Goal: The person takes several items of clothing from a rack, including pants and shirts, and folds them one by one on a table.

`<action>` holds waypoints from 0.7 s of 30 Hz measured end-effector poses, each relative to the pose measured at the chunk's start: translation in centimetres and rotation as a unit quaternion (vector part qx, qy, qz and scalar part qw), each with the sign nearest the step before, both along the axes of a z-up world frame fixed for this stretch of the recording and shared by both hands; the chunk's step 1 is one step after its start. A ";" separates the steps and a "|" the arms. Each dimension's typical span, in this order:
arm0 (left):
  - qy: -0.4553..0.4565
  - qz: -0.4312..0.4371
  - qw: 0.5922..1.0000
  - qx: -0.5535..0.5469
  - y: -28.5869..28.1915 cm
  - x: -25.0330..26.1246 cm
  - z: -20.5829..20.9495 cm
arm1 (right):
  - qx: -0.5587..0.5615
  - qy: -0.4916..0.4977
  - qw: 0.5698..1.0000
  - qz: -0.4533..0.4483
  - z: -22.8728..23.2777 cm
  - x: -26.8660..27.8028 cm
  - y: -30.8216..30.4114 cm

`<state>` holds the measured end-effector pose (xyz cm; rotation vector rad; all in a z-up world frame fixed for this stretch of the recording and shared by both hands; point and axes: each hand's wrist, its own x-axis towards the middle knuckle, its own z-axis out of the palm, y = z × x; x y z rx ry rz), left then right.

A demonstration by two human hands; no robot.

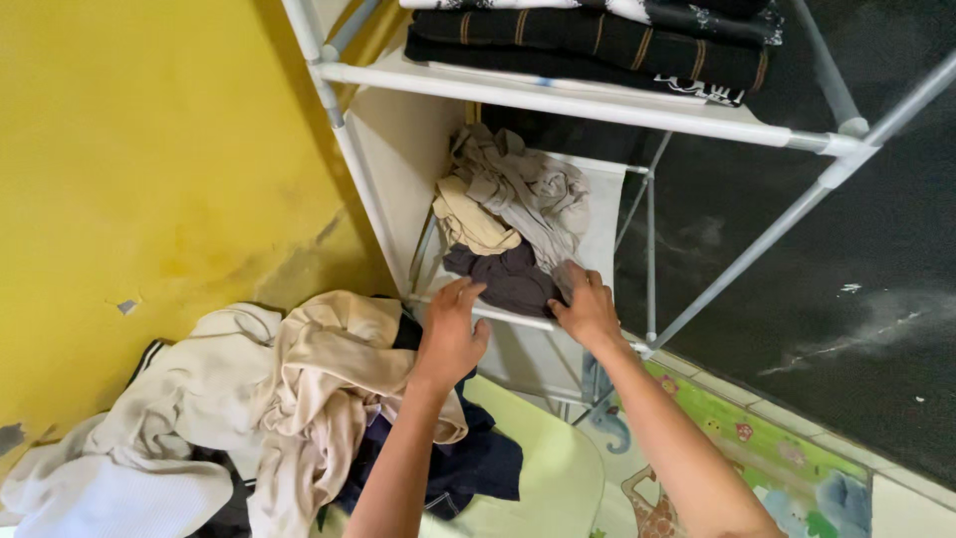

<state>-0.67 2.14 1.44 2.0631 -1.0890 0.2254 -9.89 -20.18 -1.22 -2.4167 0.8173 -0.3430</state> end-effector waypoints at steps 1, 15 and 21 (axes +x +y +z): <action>0.001 -0.014 1.000 0.021 -0.8 0.3 -0.9 | -0.014 0.034 0.999 0.006 0.2 -0.3 -0.1; 0.032 0.017 0.994 0.099 -4.4 1.3 -3.1 | -0.213 0.012 0.969 0.126 -1.7 2.0 -0.4; 0.009 -0.011 1.000 0.011 -4.8 1.6 -1.6 | 0.215 -0.248 0.913 0.242 -0.7 1.0 1.5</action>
